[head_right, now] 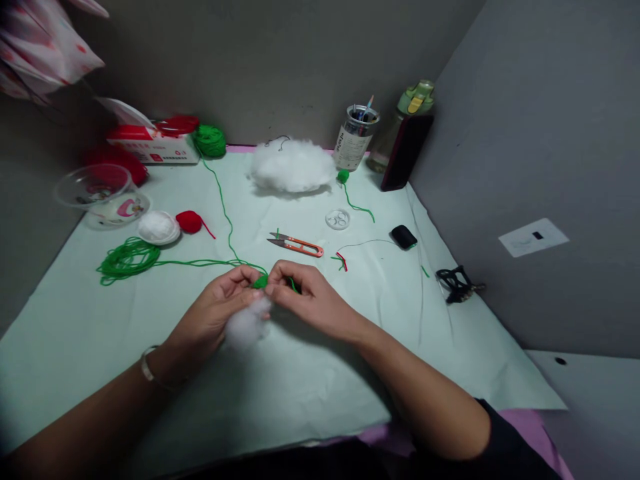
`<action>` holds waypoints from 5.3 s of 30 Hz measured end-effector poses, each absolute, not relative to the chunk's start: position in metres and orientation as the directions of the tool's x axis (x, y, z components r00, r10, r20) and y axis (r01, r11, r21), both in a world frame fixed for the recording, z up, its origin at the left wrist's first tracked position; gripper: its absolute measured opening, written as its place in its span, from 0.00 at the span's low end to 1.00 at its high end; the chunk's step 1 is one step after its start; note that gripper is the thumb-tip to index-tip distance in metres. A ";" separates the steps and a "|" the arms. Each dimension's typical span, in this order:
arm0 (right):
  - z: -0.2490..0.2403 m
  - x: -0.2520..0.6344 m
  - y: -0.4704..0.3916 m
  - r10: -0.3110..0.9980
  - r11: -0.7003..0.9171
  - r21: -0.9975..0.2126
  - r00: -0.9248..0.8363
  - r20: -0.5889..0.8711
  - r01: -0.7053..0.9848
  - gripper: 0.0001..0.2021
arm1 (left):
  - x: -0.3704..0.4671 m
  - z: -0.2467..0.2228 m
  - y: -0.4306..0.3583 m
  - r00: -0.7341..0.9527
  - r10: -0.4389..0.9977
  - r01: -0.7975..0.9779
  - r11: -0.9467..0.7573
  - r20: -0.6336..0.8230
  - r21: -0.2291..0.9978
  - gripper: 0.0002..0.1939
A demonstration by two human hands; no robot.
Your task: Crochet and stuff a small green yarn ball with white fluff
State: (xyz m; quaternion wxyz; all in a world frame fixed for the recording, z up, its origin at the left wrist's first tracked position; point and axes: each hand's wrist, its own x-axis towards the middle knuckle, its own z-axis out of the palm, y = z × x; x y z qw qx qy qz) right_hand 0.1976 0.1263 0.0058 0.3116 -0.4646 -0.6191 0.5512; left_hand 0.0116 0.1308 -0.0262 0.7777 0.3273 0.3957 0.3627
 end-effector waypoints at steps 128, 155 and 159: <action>-0.010 0.185 0.130 0.980 0.003 -0.960 -0.192 -0.053 0.281 0.10 | 0.017 -0.028 0.125 0.250 0.968 -0.071 0.044 -0.025 0.997 0.11; -0.004 0.188 0.129 0.977 0.058 -0.955 -0.213 -0.006 0.290 0.14 | 0.018 -0.029 0.119 0.317 0.939 -0.202 0.204 -0.133 0.958 0.09; -0.006 0.192 0.131 0.985 0.097 -0.927 -0.166 0.038 0.361 0.15 | 0.017 -0.027 0.119 0.360 0.921 -0.248 0.247 -0.148 0.937 0.13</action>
